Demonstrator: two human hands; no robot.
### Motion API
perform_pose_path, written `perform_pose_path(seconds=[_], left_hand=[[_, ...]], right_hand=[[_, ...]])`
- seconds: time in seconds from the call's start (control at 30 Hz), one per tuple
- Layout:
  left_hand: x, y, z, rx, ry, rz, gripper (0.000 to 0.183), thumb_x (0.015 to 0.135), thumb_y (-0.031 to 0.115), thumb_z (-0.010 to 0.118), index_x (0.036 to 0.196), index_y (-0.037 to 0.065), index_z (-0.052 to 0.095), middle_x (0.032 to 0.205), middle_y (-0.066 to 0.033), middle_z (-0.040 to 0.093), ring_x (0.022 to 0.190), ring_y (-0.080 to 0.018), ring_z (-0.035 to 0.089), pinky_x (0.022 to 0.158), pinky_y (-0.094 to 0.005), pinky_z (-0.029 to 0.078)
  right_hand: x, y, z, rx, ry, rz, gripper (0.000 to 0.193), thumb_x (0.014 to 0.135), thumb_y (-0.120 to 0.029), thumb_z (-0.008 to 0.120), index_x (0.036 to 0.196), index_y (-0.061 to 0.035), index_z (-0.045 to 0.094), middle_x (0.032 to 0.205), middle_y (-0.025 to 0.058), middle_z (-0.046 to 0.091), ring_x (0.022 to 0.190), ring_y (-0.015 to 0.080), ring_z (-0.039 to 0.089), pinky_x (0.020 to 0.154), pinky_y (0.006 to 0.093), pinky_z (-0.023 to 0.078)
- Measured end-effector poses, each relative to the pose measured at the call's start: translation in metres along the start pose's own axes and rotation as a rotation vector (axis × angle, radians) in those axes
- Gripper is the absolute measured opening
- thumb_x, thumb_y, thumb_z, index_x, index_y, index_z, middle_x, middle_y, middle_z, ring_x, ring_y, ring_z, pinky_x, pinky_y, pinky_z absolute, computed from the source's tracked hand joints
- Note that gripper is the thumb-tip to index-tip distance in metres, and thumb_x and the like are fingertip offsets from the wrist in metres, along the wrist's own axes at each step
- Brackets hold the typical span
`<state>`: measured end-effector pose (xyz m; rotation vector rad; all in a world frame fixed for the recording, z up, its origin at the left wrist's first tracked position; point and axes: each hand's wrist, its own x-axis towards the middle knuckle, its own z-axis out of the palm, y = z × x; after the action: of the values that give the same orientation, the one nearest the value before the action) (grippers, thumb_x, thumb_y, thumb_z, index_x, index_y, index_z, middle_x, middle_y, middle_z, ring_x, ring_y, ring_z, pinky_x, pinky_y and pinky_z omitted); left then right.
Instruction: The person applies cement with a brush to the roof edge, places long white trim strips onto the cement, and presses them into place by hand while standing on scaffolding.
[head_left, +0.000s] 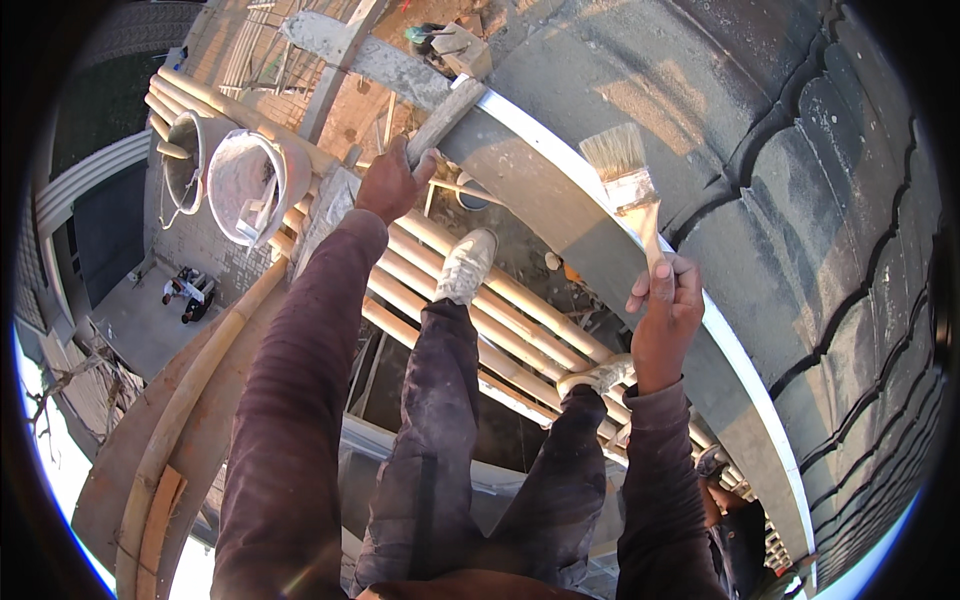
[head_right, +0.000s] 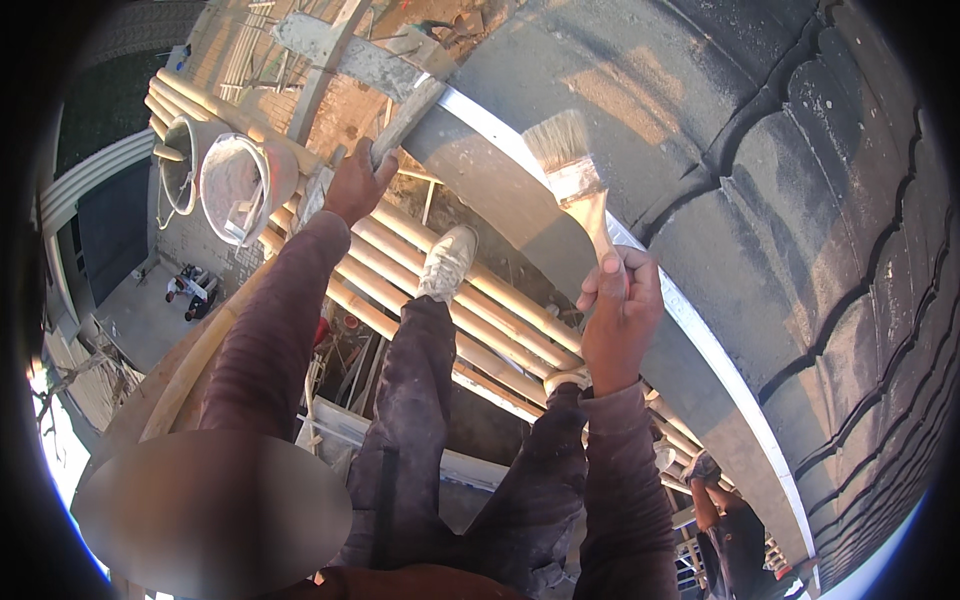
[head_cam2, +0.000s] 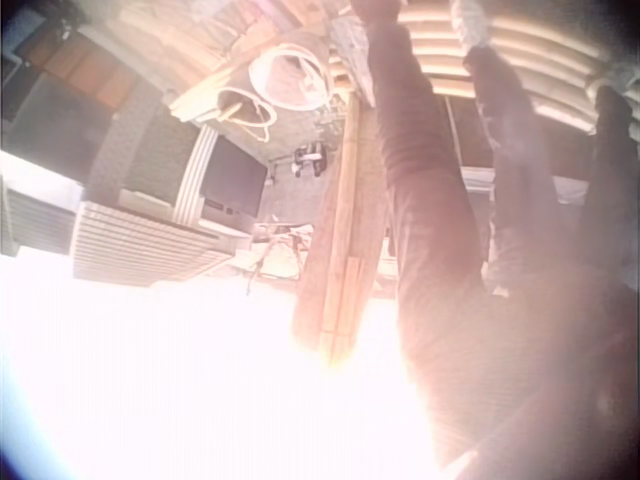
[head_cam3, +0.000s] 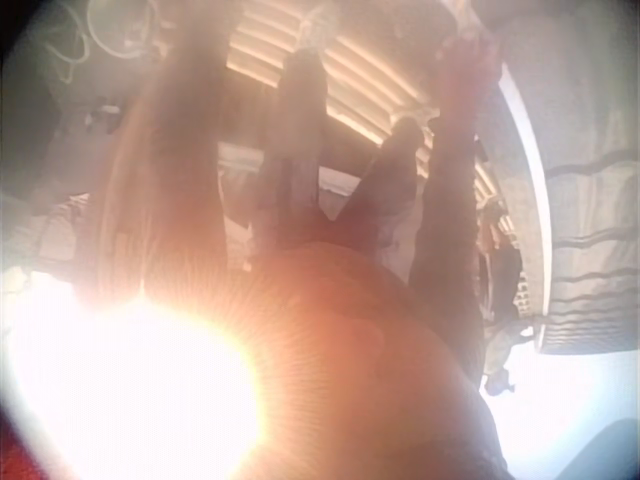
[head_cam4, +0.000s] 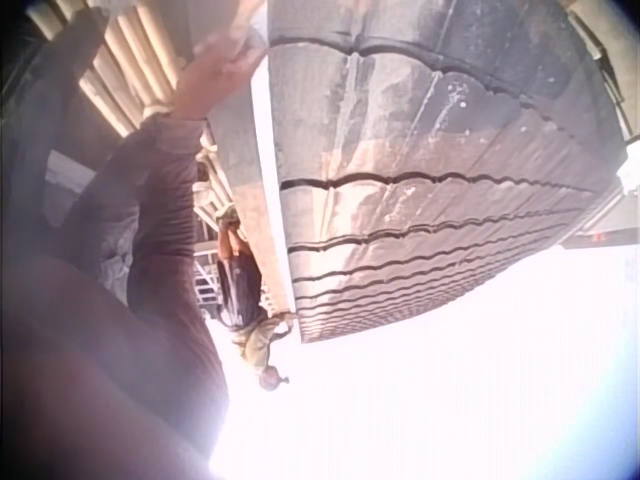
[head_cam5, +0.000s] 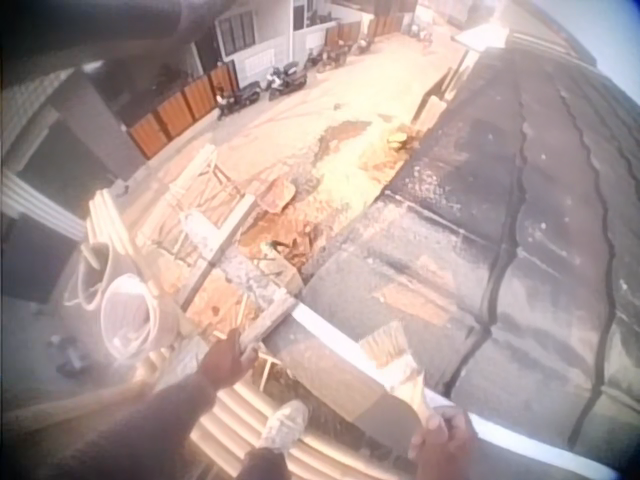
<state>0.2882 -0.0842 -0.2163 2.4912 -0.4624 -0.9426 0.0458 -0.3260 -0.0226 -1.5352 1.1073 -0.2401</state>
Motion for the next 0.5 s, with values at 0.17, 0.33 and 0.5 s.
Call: perform_pose_path(seconds=[0.17, 0.33, 0.5], left_hand=[[0.001, 0.001, 0.005, 0.056, 0.083, 0.032, 0.049, 0.098, 0.044, 0.06, 0.107, -0.004, 0.052, 0.08, -0.0321, 0.067, 0.075, -0.0497, 0.068, 0.068, -0.0559, 0.053], [0.004, 0.007, 0.011, 0.069, 0.106, -0.036, 0.051, 0.095, 0.047, 0.063, 0.111, -0.001, 0.052, 0.086, -0.0322, 0.069, 0.082, -0.0495, 0.07, 0.074, -0.0558, 0.056], [0.0, 0.013, 0.021, 0.032, 0.123, -0.089, 0.053, 0.094, 0.049, 0.065, 0.111, 0.001, 0.052, 0.09, -0.0313, 0.071, 0.085, -0.0476, 0.072, 0.078, -0.055, 0.057]], right_hand=[[-0.004, 0.002, 0.002, 0.013, 0.015, 0.019, 0.027, 0.105, -0.029, 0.059, 0.102, -0.0021, 0.057, 0.072, 0.0019, 0.057, 0.059, 0.008, 0.051, 0.055, 0.0236, 0.044], [0.0, 0.005, 0.006, 0.038, 0.023, 0.018, 0.027, 0.105, -0.029, 0.06, 0.099, -0.0028, 0.057, 0.072, 0.0017, 0.057, 0.058, 0.0081, 0.051, 0.054, 0.0236, 0.044], [0.0, 0.003, 0.005, 0.008, -0.001, 0.003, 0.028, 0.105, -0.03, 0.059, 0.099, -0.0029, 0.057, 0.072, 0.0018, 0.057, 0.058, 0.0082, 0.051, 0.054, 0.0236, 0.044]])
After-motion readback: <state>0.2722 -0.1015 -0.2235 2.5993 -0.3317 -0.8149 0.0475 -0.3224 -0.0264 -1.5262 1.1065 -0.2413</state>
